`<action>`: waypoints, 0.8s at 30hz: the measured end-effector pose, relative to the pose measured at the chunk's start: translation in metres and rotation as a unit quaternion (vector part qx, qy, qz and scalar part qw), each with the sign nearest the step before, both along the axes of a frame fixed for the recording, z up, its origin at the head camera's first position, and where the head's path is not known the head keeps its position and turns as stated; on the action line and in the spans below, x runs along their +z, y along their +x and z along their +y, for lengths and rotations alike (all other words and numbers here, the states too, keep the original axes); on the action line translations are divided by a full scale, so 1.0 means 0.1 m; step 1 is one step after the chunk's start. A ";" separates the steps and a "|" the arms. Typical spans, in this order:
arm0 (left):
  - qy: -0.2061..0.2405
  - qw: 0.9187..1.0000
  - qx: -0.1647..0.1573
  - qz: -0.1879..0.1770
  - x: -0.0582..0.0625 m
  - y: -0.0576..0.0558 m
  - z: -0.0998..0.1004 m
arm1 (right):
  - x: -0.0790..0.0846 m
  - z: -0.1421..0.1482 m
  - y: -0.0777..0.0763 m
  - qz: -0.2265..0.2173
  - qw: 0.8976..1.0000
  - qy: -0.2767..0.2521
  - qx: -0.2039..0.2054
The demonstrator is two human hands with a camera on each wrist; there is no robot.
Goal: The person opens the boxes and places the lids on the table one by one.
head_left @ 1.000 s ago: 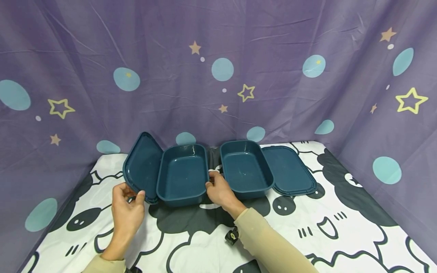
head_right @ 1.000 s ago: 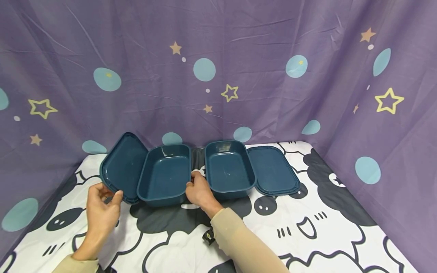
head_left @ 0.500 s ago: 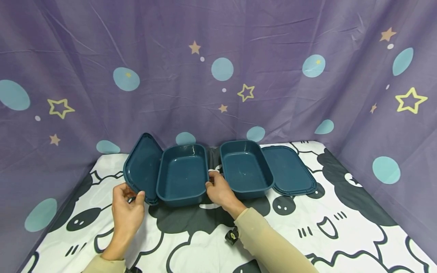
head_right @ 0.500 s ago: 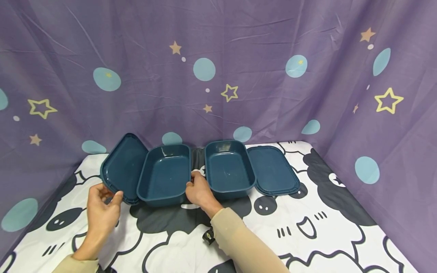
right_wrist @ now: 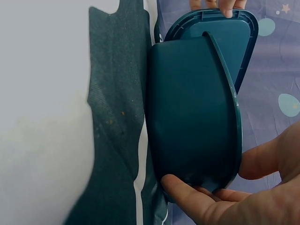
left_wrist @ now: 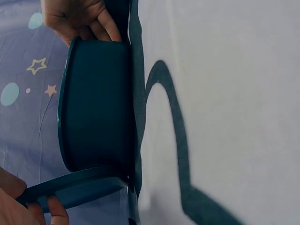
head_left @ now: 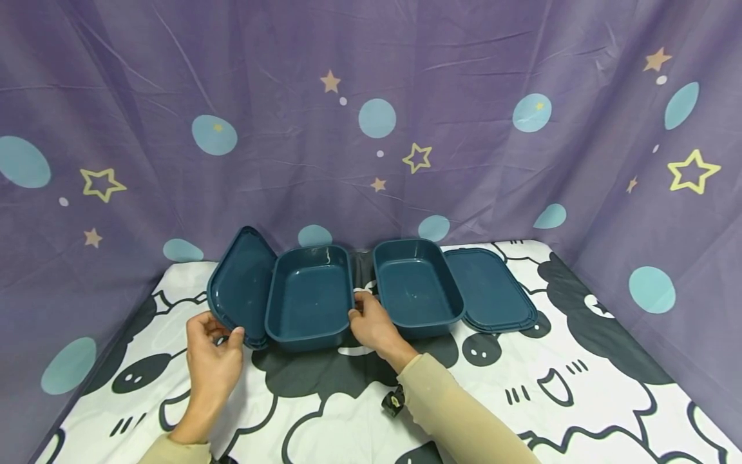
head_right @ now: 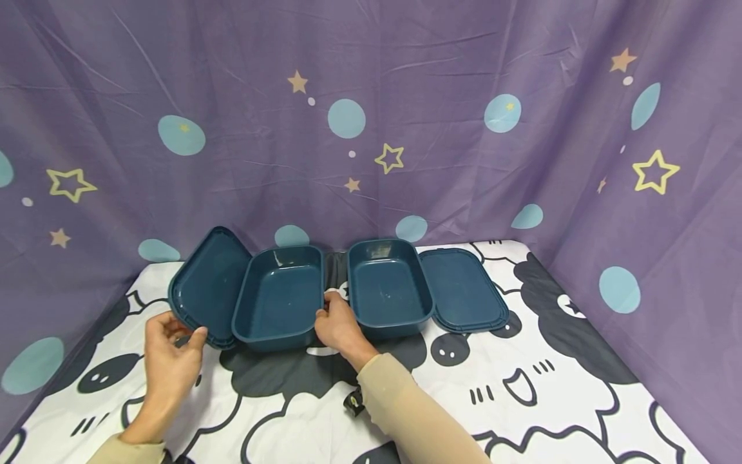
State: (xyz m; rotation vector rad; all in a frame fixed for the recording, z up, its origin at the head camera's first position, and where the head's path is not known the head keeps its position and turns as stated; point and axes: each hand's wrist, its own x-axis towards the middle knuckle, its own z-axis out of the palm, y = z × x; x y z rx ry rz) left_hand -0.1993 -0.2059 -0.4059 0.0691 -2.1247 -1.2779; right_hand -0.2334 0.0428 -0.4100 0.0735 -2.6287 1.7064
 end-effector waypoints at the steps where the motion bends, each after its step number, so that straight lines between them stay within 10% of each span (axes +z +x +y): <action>1: 0.002 1.000 0.000 0.000 0.00 0.00 0.00 | 0.00 0.00 0.00 -0.001 1.000 0.000 0.000; 24: 0.008 1.000 0.020 -0.015 0.02 0.04 -0.04 | 0.00 0.00 0.00 -0.002 1.000 -0.001 0.003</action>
